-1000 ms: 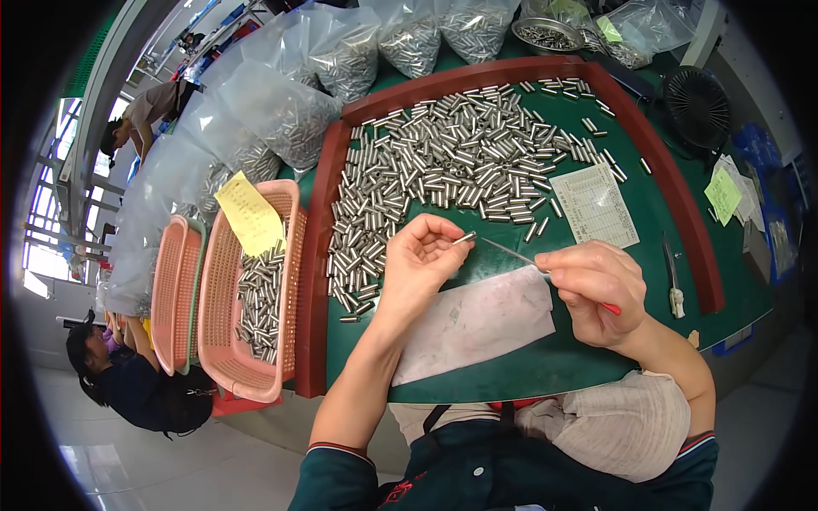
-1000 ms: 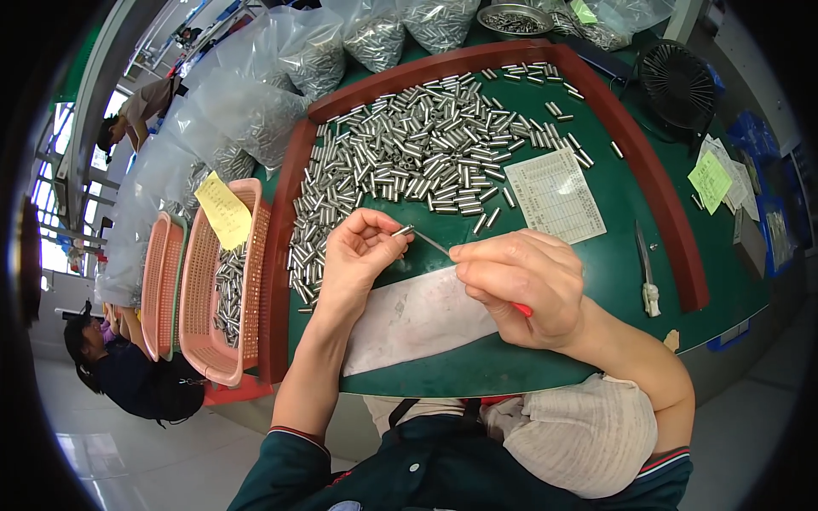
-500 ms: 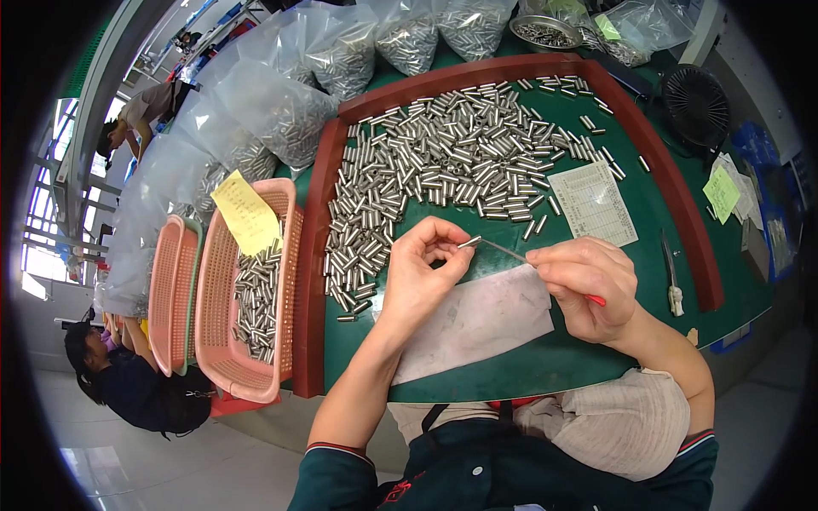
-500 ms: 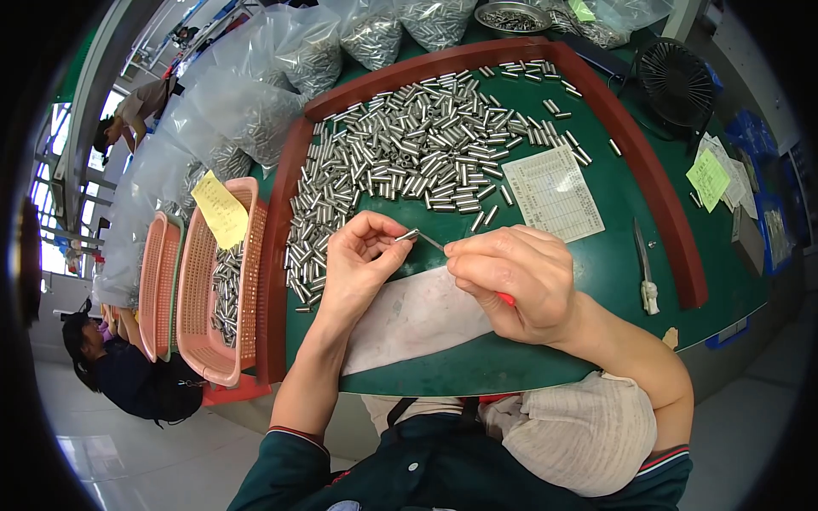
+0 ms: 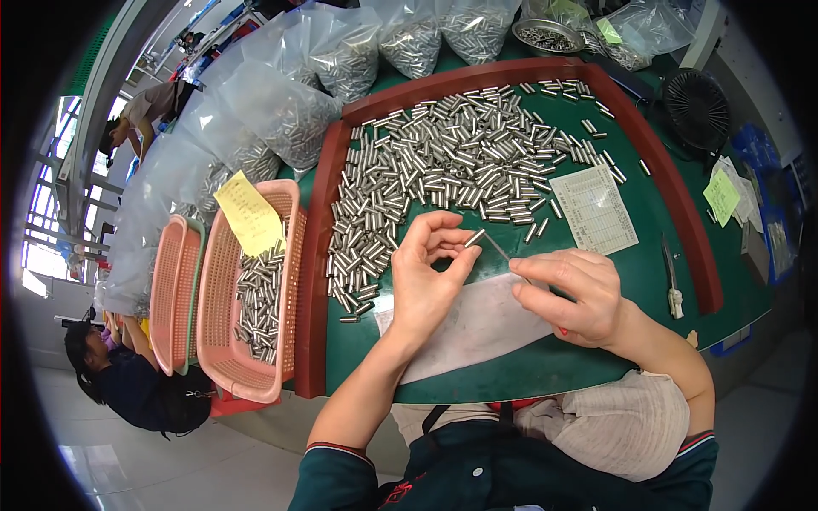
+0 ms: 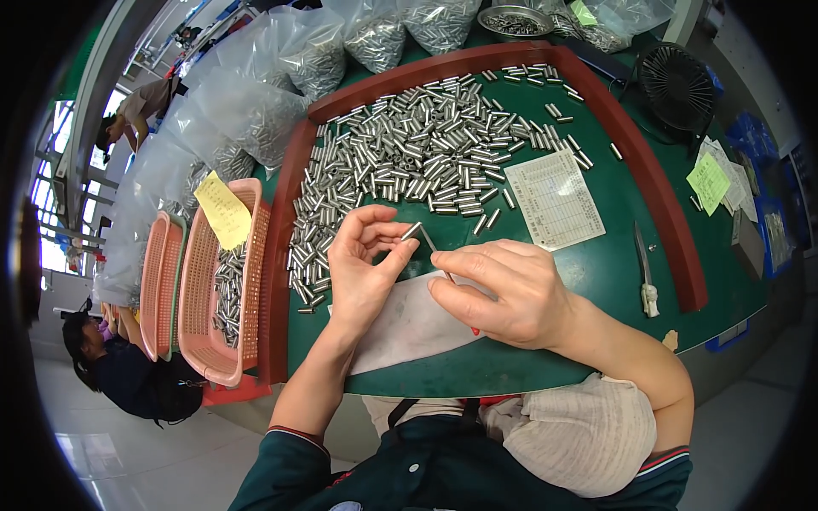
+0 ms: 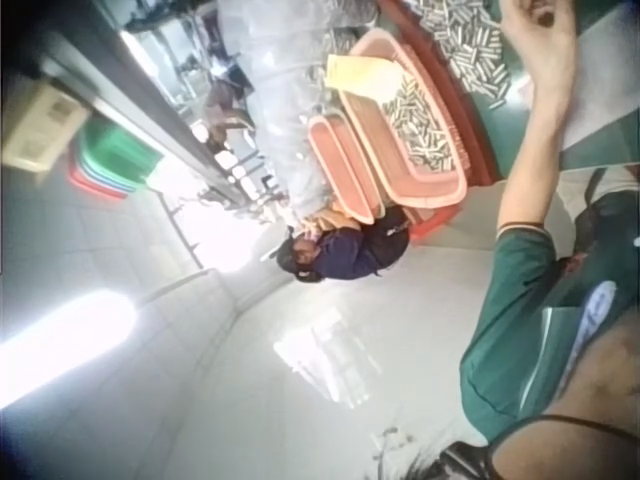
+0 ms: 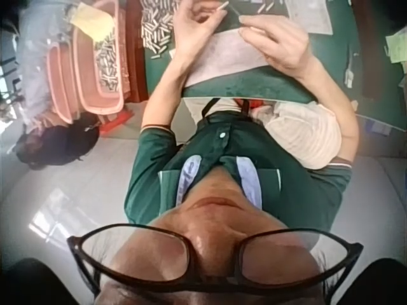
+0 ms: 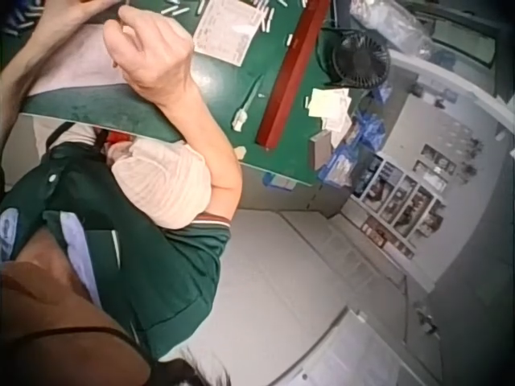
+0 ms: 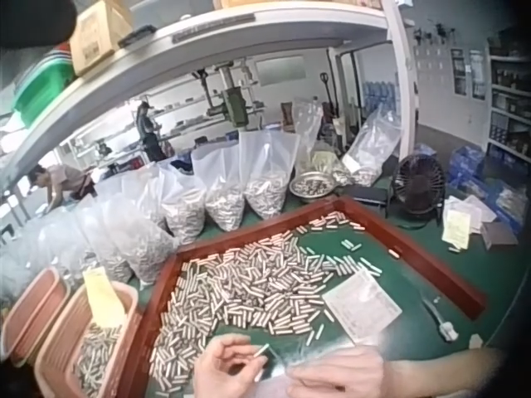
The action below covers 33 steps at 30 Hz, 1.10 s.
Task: Inspecting and cleaning the interior of small cylindrical metal parts using a thin pick tool at a workbench.
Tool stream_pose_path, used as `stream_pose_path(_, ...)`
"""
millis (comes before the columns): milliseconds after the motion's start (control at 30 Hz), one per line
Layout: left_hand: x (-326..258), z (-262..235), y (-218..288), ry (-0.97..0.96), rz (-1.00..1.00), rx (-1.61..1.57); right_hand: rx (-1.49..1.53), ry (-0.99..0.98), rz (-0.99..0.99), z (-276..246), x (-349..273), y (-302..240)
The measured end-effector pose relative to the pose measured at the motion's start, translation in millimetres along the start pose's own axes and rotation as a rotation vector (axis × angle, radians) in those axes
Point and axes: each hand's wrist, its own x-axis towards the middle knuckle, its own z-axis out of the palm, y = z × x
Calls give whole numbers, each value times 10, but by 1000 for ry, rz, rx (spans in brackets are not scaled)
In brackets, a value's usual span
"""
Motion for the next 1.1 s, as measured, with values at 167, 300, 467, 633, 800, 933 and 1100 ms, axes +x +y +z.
stream_pose_path(167, 22, -4, -4, 17, -14, -131, -96, 56, -131, 75, -14, 45)
stream_pose_path(300, 27, -27, -29, 10, -58, -234, -89, 52, -131, 79, -9, 47)
stream_pose_path(467, 18, -22, -23, 72, -120, -271, -63, 48, -149, 72, -16, 22)
stream_pose_path(633, 27, -19, -66, 148, -89, -165, 78, 19, -231, 71, 21, -73)
stream_pose_path(800, 67, -139, -73, 124, -164, -253, 69, 46, -225, -21, 8, -73)
stream_pose_path(933, 55, -66, -96, 86, -160, -252, 148, 60, -184, 33, 20, -62)
stream_pose_path(1100, 24, -17, -84, 36, -170, -234, 203, 65, -174, 63, -11, -14)
